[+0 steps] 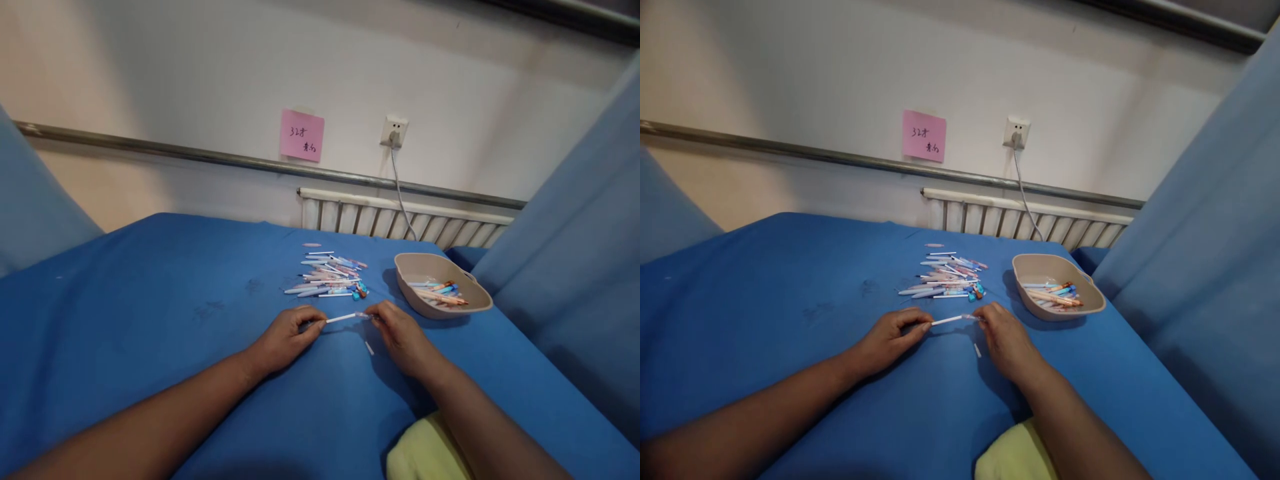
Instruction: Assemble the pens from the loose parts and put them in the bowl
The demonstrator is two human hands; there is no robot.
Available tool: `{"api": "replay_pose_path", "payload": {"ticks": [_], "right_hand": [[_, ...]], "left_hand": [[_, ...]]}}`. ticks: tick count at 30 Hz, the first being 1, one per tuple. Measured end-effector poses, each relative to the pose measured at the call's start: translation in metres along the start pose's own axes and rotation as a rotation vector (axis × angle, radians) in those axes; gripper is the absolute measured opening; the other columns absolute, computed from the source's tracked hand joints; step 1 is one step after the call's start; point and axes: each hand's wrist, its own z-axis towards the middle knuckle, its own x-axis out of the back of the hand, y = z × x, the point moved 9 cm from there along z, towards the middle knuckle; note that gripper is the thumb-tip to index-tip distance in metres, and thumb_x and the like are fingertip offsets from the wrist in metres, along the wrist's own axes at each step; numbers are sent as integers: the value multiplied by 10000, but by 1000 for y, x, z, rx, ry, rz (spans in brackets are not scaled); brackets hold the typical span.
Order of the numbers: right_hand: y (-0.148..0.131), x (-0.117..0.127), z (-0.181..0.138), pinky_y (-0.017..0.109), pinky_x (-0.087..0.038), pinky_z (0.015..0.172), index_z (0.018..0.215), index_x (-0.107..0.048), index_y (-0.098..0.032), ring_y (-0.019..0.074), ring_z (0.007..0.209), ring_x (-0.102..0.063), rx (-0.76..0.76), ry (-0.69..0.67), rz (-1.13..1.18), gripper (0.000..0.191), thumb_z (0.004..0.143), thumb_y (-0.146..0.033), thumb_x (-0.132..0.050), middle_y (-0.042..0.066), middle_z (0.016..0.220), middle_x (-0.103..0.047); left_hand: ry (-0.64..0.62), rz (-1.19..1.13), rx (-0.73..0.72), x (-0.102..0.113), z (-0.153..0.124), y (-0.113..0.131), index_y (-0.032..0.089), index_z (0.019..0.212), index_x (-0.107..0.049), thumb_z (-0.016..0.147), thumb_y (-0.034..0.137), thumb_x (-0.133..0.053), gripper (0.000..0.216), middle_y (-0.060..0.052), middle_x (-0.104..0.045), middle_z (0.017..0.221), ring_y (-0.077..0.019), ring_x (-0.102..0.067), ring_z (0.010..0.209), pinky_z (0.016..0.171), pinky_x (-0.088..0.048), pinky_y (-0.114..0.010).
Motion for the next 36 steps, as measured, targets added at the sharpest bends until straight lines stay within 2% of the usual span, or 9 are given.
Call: {"api": "replay_pose_path", "payload": {"ticks": [8,16,23,36], "right_hand": [[2,3,-1,320,-453,777,1021,-538,-218,188,871,-575,7,12,2,198,888,-117,-430,47,922,-590],[-7,6,-2,328,-447,795,1058,-544,-218,190,890,-555,59,-74,-52,221,912,-127,-406,61,948,-580],[-14,8,-5,326,-443,790,1079,-548,-214,193,902,-543,116,-118,-60,250,900,-104,-414,68,971,-580],[-3,1,-5,309,-451,766,1004,-570,-206,174,843,-566,23,-71,-6,180,907,-146,-431,49,902,-575]], "left_hand": [[-14,0,-7,-1,2,-2,164,864,-675,879,278,-472,233,-30,-668,867,-160,-599,779,753,-449,-244],[-33,49,-63,-2,-1,2,177,869,-673,894,258,-472,218,-5,-617,764,-147,-570,733,692,-413,-225],[-64,104,-108,-7,-4,6,180,898,-656,909,264,-463,210,-7,-595,770,-139,-552,722,682,-400,-225],[-73,142,-121,-8,-5,10,187,902,-647,917,251,-448,209,0,-564,752,-136,-532,713,676,-388,-227]]}}
